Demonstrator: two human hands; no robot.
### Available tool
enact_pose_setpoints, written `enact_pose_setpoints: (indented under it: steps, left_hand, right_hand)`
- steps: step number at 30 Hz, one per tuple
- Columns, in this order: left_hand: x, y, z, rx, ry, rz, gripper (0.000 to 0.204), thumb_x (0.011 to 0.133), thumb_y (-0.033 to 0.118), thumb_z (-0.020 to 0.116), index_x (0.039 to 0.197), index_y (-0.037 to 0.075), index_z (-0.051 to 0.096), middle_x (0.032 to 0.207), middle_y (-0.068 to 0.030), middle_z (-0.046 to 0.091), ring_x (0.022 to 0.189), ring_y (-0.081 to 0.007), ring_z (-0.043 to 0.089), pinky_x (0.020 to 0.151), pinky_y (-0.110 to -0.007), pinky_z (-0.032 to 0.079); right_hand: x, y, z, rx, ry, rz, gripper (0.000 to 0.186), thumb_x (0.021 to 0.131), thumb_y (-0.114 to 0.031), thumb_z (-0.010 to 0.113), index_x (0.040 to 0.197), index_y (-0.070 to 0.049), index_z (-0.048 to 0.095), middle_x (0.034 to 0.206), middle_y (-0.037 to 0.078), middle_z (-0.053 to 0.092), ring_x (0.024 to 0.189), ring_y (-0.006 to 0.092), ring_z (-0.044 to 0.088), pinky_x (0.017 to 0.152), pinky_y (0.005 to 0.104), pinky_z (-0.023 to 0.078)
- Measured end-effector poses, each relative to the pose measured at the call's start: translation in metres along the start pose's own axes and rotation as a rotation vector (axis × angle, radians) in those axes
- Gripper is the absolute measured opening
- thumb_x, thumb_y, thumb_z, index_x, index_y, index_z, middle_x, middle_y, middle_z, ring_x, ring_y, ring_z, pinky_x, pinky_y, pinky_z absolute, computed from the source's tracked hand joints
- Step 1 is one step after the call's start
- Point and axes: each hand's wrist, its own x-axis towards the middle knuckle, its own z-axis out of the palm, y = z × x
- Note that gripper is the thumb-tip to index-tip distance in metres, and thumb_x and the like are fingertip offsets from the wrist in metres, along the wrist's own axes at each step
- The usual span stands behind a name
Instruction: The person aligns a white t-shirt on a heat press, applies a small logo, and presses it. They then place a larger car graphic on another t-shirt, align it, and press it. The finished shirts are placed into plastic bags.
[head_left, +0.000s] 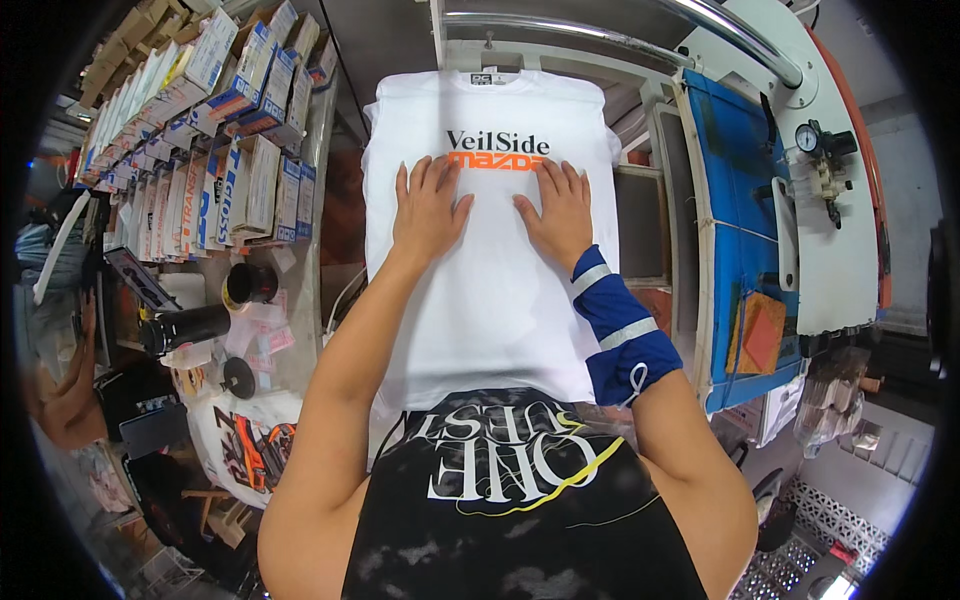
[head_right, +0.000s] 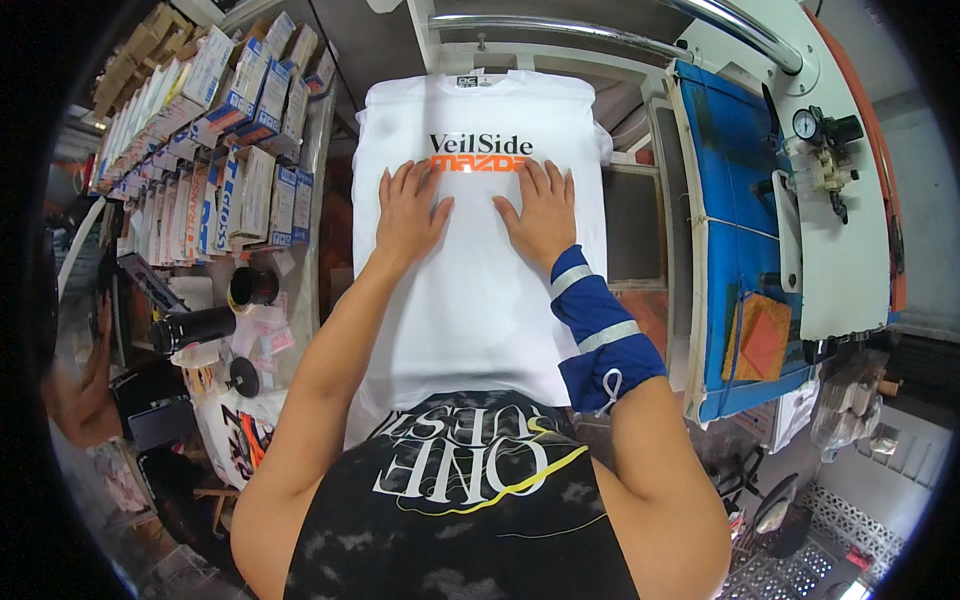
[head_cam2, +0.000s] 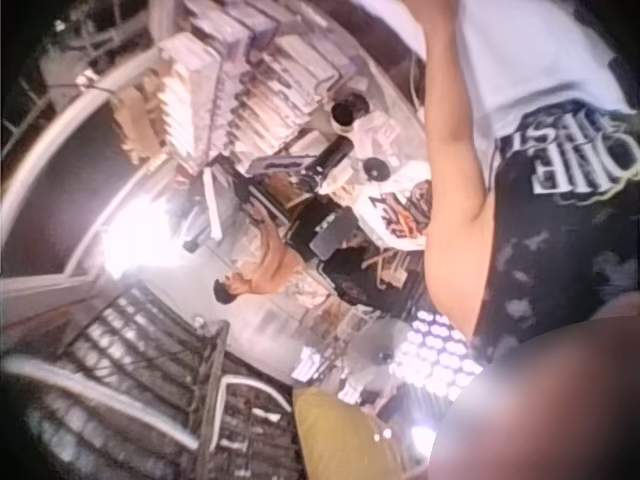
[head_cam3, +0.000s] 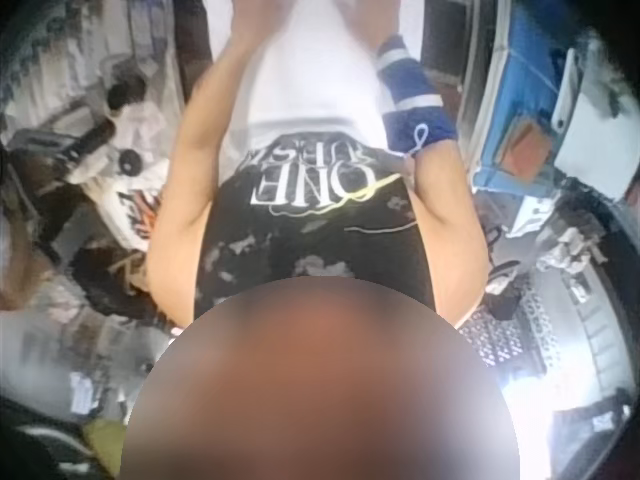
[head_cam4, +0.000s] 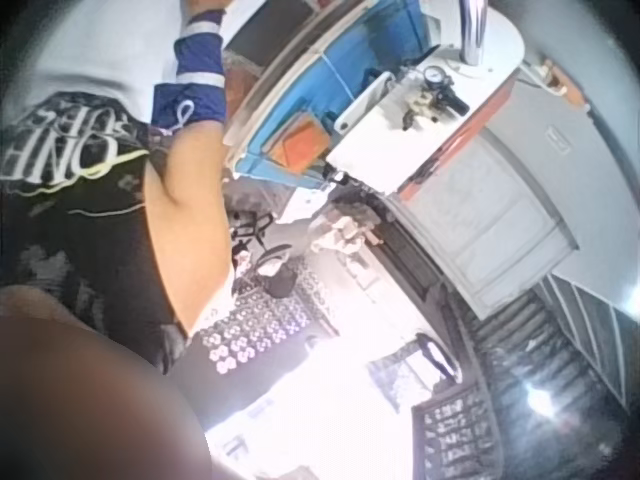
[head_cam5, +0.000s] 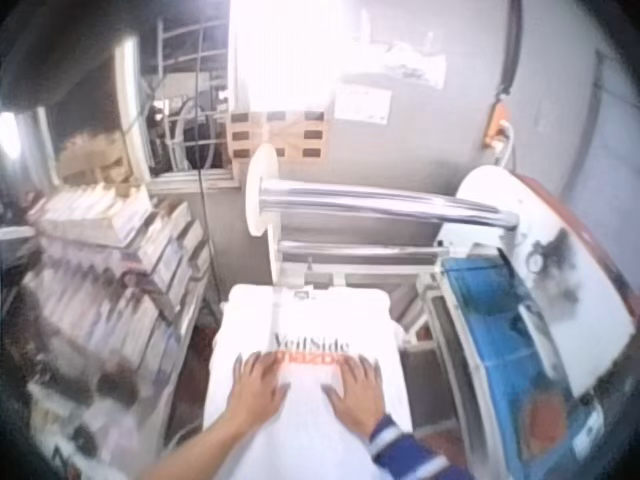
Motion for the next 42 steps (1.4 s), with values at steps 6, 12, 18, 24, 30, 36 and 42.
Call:
enact_pose_setpoints:
  steps: [6,12,18,24,30,36,42]
  left_hand:
    - [-0.001,-0.005,-0.003,0.019,0.019,0.021,0.057,0.093,0.032,0.066,0.141,0.001,0.056,0.147,-0.0095,0.051,0.141,-0.0341,0.038,0.122,-0.057,0.02]
    - [-0.001,-0.003,-0.004,-0.006,0.027,0.01,0.056,0.093,0.029,0.067,0.14,0.002,0.056,0.146,-0.0091,0.051,0.141,-0.0342,0.039,0.123,-0.058,0.021]
    - [0.001,0.0,-0.002,0.007,0.047,0.012,0.056,0.092,0.029,0.067,0.14,0.002,0.057,0.144,-0.0091,0.052,0.139,-0.0351,0.04,0.121,-0.06,0.023]
    - [0.001,0.0,0.0,0.009,0.059,0.002,0.055,0.092,0.029,0.066,0.139,0.002,0.057,0.144,-0.0086,0.052,0.139,-0.0353,0.04,0.121,-0.06,0.022]
    - [0.001,0.0,0.0,-0.006,0.048,-0.018,0.054,0.092,0.029,0.066,0.139,0.003,0.059,0.145,-0.0079,0.053,0.14,-0.0352,0.04,0.122,-0.06,0.021]
    - [0.001,0.0,-0.001,-0.017,0.043,-0.027,0.052,0.092,0.028,0.067,0.138,0.004,0.059,0.145,-0.0075,0.053,0.14,-0.0352,0.04,0.123,-0.06,0.02]
    - [0.002,0.001,-0.001,-0.021,0.049,-0.029,0.052,0.092,0.029,0.067,0.137,0.003,0.06,0.144,-0.0079,0.053,0.14,-0.0357,0.039,0.122,-0.061,0.021]
  right_hand:
    - [0.001,-0.01,0.002,0.003,0.07,0.01,0.063,0.097,-0.043,0.061,0.144,-0.001,0.051,0.15,0.015,0.05,0.143,0.0389,0.037,0.123,0.0541,0.022]
    - [0.0,-0.01,0.0,0.014,0.085,0.002,0.06,0.097,-0.04,0.062,0.142,-0.001,0.053,0.148,0.014,0.052,0.142,0.0389,0.039,0.123,0.0538,0.023]
    - [0.0,-0.008,-0.002,0.008,0.087,0.004,0.057,0.097,-0.039,0.062,0.14,-0.002,0.055,0.148,0.014,0.052,0.141,0.0387,0.039,0.122,0.0548,0.023]
    - [0.001,-0.009,-0.005,-0.001,0.07,0.007,0.056,0.097,-0.04,0.062,0.139,-0.004,0.056,0.147,0.015,0.052,0.141,0.039,0.039,0.122,0.0559,0.022]
    - [0.0,-0.008,-0.004,0.012,0.078,0.006,0.056,0.096,-0.04,0.063,0.138,-0.003,0.057,0.146,0.015,0.052,0.141,0.0383,0.039,0.122,0.0558,0.023]
    - [0.001,-0.008,-0.004,0.014,0.079,0.011,0.056,0.096,-0.04,0.062,0.137,-0.001,0.056,0.146,0.016,0.052,0.142,0.0383,0.039,0.122,0.0556,0.023]
    - [0.0,-0.008,-0.004,0.022,0.089,0.01,0.056,0.096,-0.04,0.063,0.137,-0.002,0.057,0.146,0.015,0.052,0.141,0.0381,0.039,0.122,0.0548,0.023]
